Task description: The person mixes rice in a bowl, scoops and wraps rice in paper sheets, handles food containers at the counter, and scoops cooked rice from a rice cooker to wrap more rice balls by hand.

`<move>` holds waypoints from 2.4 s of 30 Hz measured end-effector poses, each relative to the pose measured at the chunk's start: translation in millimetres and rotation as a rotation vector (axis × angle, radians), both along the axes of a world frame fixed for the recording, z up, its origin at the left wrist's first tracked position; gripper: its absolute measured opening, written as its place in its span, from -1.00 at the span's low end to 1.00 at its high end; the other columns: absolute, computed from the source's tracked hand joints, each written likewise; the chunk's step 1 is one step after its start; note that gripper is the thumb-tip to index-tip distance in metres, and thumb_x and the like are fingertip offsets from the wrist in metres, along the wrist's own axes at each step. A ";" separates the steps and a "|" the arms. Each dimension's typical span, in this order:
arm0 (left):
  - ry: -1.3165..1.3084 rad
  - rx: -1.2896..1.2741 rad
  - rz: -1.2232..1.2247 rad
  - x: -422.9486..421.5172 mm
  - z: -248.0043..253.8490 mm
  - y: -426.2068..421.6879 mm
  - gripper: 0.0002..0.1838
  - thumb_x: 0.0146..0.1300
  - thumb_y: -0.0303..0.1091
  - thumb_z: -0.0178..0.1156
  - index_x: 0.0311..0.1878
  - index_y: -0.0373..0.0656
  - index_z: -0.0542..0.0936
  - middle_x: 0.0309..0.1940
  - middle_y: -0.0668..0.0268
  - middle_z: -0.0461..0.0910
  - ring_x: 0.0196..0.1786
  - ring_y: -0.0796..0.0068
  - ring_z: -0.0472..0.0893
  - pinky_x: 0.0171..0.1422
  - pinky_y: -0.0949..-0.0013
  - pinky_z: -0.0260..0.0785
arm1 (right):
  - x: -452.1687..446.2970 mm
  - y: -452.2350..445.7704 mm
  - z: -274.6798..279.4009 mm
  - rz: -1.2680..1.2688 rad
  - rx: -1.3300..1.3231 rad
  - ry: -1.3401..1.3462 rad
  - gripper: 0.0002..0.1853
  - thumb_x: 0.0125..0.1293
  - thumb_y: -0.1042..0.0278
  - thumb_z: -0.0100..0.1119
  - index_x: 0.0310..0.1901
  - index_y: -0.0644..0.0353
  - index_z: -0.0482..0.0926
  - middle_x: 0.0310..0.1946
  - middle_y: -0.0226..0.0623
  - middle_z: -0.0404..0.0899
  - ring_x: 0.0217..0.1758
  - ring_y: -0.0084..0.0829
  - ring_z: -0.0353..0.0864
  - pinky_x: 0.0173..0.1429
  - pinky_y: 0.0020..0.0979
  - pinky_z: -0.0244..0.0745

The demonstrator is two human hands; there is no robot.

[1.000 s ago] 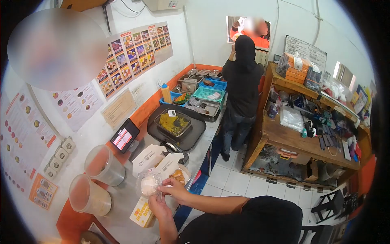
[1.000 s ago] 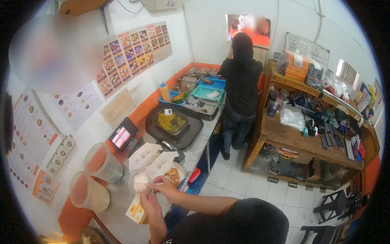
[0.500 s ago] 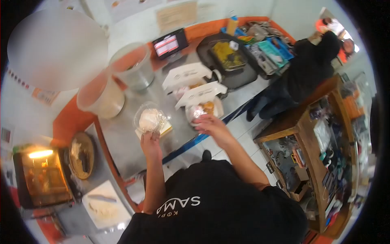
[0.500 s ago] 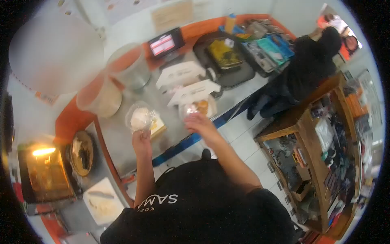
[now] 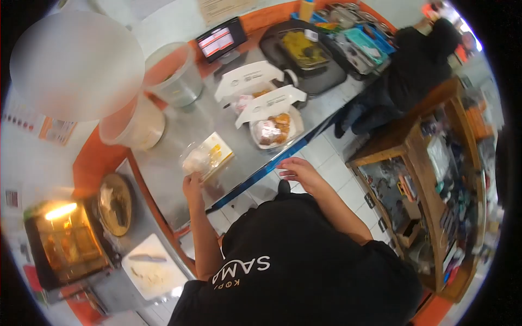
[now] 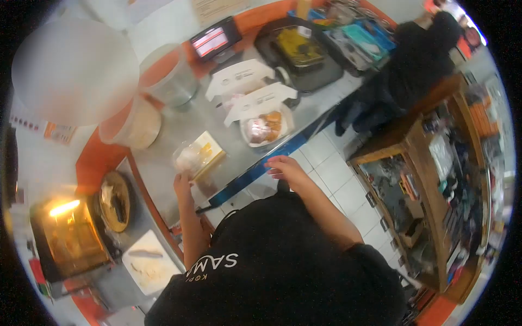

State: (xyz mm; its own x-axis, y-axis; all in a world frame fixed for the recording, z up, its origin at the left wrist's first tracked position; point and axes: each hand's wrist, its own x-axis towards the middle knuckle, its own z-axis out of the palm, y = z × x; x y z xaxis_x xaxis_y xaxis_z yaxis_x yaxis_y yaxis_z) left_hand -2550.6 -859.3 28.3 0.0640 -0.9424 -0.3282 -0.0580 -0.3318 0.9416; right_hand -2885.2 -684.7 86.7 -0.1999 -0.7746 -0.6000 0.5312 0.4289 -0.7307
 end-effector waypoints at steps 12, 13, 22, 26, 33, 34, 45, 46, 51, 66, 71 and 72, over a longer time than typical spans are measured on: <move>-0.272 0.018 -0.184 11.5 -5.0 -2.3 -0.51 0.24 -0.09 0.14 0.06 -0.33 0.50 -0.12 0.15 0.55 -0.13 0.30 0.51 -0.20 0.37 0.29 | 1.7 45.1 -26.8 -0.146 0.006 0.137 -0.78 0.22 0.25 0.22 -0.15 0.16 0.61 -0.23 -0.34 0.66 -0.27 -0.44 0.66 -0.23 -0.43 0.54; -0.308 -0.011 -0.164 10.4 -4.6 -1.3 -0.51 0.23 -0.12 0.15 0.04 -0.37 0.50 -0.12 0.12 0.54 -0.11 0.28 0.50 -0.15 0.35 0.31 | 2.1 51.5 -25.8 -0.156 0.001 0.128 -0.78 0.22 0.26 0.20 -0.15 0.16 0.60 -0.22 -0.33 0.66 -0.27 -0.42 0.65 -0.23 -0.41 0.54; -0.296 -0.287 -0.008 -8.8 5.3 11.7 -0.50 0.23 -0.25 0.19 0.06 -0.52 0.41 -0.04 -0.06 0.51 0.01 0.14 0.49 0.13 0.18 0.36 | 37.0 138.9 -37.9 -0.367 0.232 0.089 -0.76 0.22 0.27 0.19 -0.12 0.18 0.58 -0.18 -0.32 0.66 -0.23 -0.43 0.63 -0.18 -0.39 0.53; -0.214 -0.262 -0.140 -6.5 12.6 16.2 -0.50 0.21 -0.28 0.22 0.05 -0.54 0.42 -0.03 -0.09 0.51 0.03 0.13 0.47 0.16 0.16 0.33 | 62.5 160.7 -31.4 -0.346 0.231 0.052 -0.78 0.22 0.26 0.19 -0.14 0.14 0.58 -0.17 -0.31 0.66 -0.22 -0.42 0.63 -0.16 -0.39 0.52; -0.312 -0.356 0.003 20.7 18.9 38.9 -0.45 0.25 -0.30 0.17 0.21 -0.46 0.33 0.03 -0.07 0.47 0.06 0.11 0.50 0.18 0.18 0.38 | 62.3 177.3 -28.1 -0.263 0.193 0.058 -0.76 0.23 0.26 0.18 -0.11 0.14 0.57 -0.17 -0.34 0.66 -0.18 -0.42 0.64 -0.15 -0.39 0.52; -0.331 -0.340 0.012 23.1 26.2 50.4 -0.46 0.25 -0.29 0.17 0.21 -0.43 0.34 0.04 -0.06 0.47 0.07 0.11 0.49 0.18 0.18 0.38 | 59.1 179.0 -25.5 -0.230 0.177 0.068 -0.76 0.23 0.26 0.18 -0.11 0.14 0.57 -0.17 -0.34 0.66 -0.18 -0.42 0.64 -0.15 -0.39 0.52; -0.362 -0.272 0.175 32.7 22.0 223.0 -0.52 0.20 -0.38 0.12 0.19 -0.31 0.38 0.03 0.11 0.43 0.05 0.23 0.46 0.21 0.28 0.31 | 38.6 278.5 -48.9 -0.166 0.074 -0.053 -0.69 0.34 0.21 0.18 -0.01 0.22 0.54 -0.03 -0.22 0.66 -0.08 -0.34 0.66 0.00 -0.35 0.56; -0.320 -0.318 0.111 32.6 19.0 241.2 -0.55 0.19 -0.42 0.13 0.17 -0.30 0.39 0.02 0.13 0.42 0.01 0.27 0.46 0.19 0.30 0.32 | 37.6 291.2 -57.8 -0.162 0.091 -0.082 -0.71 0.35 0.23 0.17 0.00 0.22 0.54 -0.05 -0.20 0.66 -0.09 -0.33 0.66 -0.01 -0.35 0.57; -0.322 -0.288 0.075 44.5 50.0 328.3 -0.61 0.15 -0.53 0.16 0.08 -0.28 0.41 0.01 0.17 0.40 -0.09 0.40 0.47 0.05 0.39 0.35 | 40.9 330.0 -97.4 -0.101 0.261 -0.156 -0.81 0.32 0.36 0.14 -0.09 0.24 0.53 -0.09 -0.13 0.67 -0.16 -0.29 0.68 -0.08 -0.34 0.59; -0.432 -0.308 0.119 177.0 73.7 459.1 -0.74 0.14 -0.58 0.16 -0.07 -0.20 0.49 -0.10 0.29 0.48 -0.15 0.46 0.49 -0.07 0.42 0.37 | 155.3 250.0 -67.1 0.224 0.196 0.007 -0.79 0.28 0.34 0.13 -0.09 0.21 0.54 -0.12 -0.22 0.68 -0.17 -0.36 0.65 -0.12 -0.37 0.55; -0.455 -0.191 0.163 229.5 32.1 497.1 -0.76 0.16 -0.54 0.15 -0.07 -0.20 0.53 -0.15 0.28 0.51 -0.23 0.48 0.49 -0.15 0.42 0.39 | 216.8 220.2 -46.6 0.423 0.068 -0.021 -0.79 0.27 0.30 0.17 -0.11 0.18 0.54 -0.20 -0.30 0.67 -0.27 -0.46 0.63 -0.23 -0.43 0.54; -0.460 -0.188 0.157 237.3 23.8 501.5 -0.76 0.16 -0.54 0.15 -0.07 -0.20 0.53 -0.15 0.28 0.51 -0.23 0.48 0.49 -0.15 0.42 0.39 | 225.2 211.4 -40.8 0.440 0.054 -0.027 -0.80 0.27 0.31 0.17 -0.12 0.16 0.54 -0.19 -0.31 0.66 -0.28 -0.47 0.63 -0.23 -0.43 0.53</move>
